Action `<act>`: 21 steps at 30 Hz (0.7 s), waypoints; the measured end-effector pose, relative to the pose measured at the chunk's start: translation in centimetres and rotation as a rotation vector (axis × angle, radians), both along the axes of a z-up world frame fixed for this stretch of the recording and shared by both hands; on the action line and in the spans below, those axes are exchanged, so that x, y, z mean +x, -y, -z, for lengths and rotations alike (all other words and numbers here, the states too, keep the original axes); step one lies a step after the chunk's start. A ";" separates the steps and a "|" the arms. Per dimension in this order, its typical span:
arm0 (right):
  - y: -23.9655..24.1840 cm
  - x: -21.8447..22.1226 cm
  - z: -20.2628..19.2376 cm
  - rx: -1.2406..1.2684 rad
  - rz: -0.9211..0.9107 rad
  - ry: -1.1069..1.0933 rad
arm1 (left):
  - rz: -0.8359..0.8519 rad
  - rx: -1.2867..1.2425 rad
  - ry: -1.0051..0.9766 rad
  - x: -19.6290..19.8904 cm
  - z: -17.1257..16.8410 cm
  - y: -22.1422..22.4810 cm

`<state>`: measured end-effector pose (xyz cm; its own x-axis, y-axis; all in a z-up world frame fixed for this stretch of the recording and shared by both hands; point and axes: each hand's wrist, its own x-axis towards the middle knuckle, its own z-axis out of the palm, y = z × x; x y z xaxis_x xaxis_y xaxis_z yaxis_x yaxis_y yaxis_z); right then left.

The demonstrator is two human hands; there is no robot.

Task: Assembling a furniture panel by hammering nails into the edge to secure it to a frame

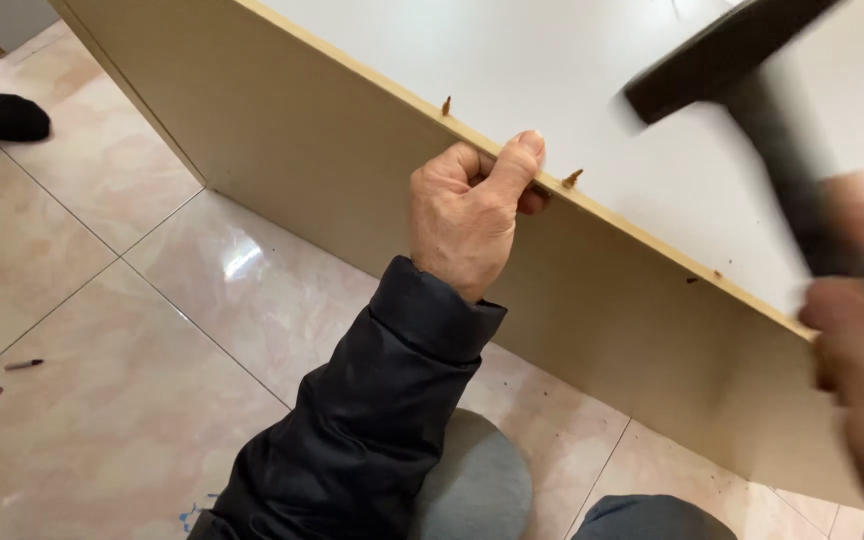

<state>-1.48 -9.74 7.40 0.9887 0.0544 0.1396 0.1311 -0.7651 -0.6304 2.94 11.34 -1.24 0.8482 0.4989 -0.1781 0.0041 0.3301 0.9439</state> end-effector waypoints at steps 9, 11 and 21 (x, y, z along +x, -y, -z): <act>-1.8 -1.0 -1.5 -0.408 0.017 0.010 | -0.004 -0.039 0.042 0.2 0.2 -0.1; -0.8 -0.6 -0.1 -0.285 -0.243 0.218 | -0.013 -0.005 0.048 0.3 0.4 0.2; -0.1 -2.4 2.2 -0.368 -0.273 0.363 | -0.018 -0.018 0.078 0.2 0.4 0.0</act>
<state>-3.89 -9.59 5.21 0.8245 0.4095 0.3904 0.5121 -0.8335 -0.2073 3.12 11.37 -1.67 0.8508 0.5115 -0.1205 -0.0757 0.3462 0.9351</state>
